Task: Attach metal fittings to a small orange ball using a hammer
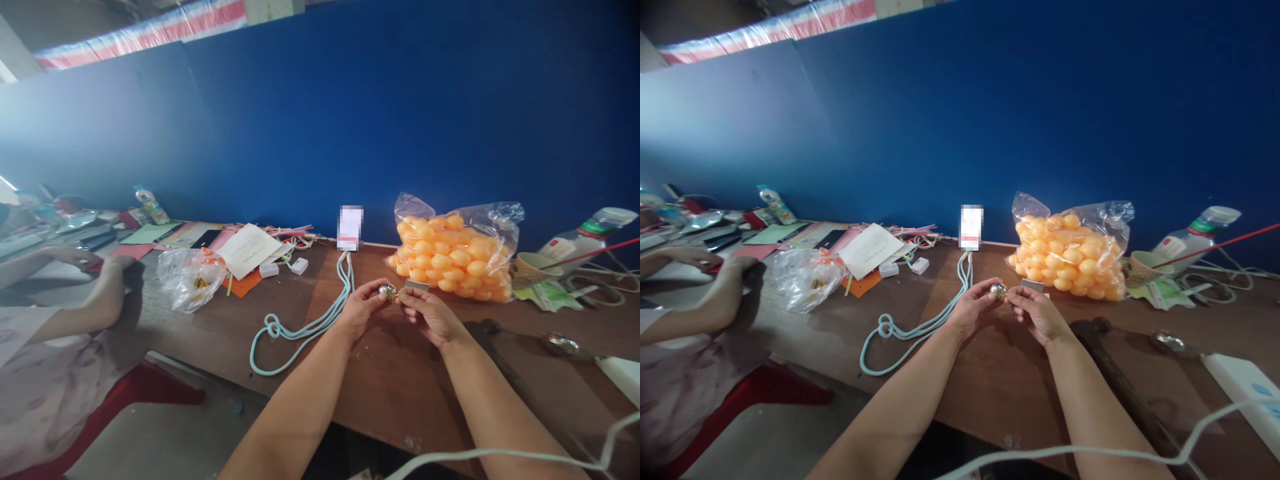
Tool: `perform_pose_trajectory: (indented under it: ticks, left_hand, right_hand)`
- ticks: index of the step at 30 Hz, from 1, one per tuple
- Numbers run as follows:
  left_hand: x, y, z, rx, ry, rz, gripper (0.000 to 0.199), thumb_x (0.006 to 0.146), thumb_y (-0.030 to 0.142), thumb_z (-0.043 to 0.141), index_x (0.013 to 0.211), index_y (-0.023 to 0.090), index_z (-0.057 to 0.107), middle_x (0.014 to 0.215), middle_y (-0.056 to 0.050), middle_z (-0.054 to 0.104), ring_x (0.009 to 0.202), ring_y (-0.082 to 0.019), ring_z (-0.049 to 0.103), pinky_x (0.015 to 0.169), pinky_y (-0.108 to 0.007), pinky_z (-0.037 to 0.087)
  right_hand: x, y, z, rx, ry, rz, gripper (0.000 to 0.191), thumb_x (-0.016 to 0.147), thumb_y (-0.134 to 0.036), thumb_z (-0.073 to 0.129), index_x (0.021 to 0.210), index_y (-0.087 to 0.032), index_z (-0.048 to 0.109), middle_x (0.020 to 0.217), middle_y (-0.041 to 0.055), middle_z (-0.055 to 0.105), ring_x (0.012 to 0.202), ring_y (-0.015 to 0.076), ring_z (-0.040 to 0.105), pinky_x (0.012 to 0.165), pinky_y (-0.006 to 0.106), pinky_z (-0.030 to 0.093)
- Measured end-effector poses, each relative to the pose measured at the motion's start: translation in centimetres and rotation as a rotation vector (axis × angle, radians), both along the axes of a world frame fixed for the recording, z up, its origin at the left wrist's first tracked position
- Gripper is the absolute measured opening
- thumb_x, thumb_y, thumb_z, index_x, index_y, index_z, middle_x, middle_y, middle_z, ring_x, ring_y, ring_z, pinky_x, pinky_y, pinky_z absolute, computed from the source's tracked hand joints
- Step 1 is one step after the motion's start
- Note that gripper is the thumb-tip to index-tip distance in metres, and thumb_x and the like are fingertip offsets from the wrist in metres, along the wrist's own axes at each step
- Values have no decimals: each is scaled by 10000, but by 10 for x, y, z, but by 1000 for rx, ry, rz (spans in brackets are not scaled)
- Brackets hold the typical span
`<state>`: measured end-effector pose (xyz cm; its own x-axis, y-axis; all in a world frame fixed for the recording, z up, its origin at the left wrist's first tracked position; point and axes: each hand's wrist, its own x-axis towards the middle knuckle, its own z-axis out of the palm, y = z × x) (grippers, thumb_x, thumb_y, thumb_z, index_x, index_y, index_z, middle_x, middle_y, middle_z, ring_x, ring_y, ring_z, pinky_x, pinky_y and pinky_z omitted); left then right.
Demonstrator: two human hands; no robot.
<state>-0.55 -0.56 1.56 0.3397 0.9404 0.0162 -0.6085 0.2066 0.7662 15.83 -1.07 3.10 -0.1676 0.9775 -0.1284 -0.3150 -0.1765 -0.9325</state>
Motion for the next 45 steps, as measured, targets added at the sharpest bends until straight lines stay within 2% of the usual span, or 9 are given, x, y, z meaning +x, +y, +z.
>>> perform_pose_trajectory:
  ticks: [10,18,30,45]
  left_hand:
    - [2,3,-5,52,-13,17,483,637,268,778,1092,158,661,1066,-105,658,932,-180,618,961,-375,398]
    - [1,1,0,31,-14,23,494,619,280,789,1081,154,665,1070,-108,653,940,-194,617,966,-392,394]
    - [3,2,-1,31,-54,23,465,623,259,788,1061,154,672,1057,-99,661,931,-180,621,970,-384,397]
    - [2,3,-4,39,-31,16,492,615,271,793,1075,150,665,1063,-108,661,927,-187,623,955,-384,405]
  right_hand:
    - [1,0,0,-12,8,2,204,655,-293,789,752,-176,653,728,1,581,495,34,367,401,156,302]
    - [0,-1,0,-11,-2,12,207,656,-286,791,748,-168,649,716,-3,559,505,36,379,403,152,316]
    - [0,1,-2,12,-22,0,215,663,-320,781,748,-183,639,732,4,591,480,48,379,397,187,313]
    - [0,0,0,3,-10,2,229,642,-313,797,736,-176,640,717,2,584,484,41,379,401,178,320]
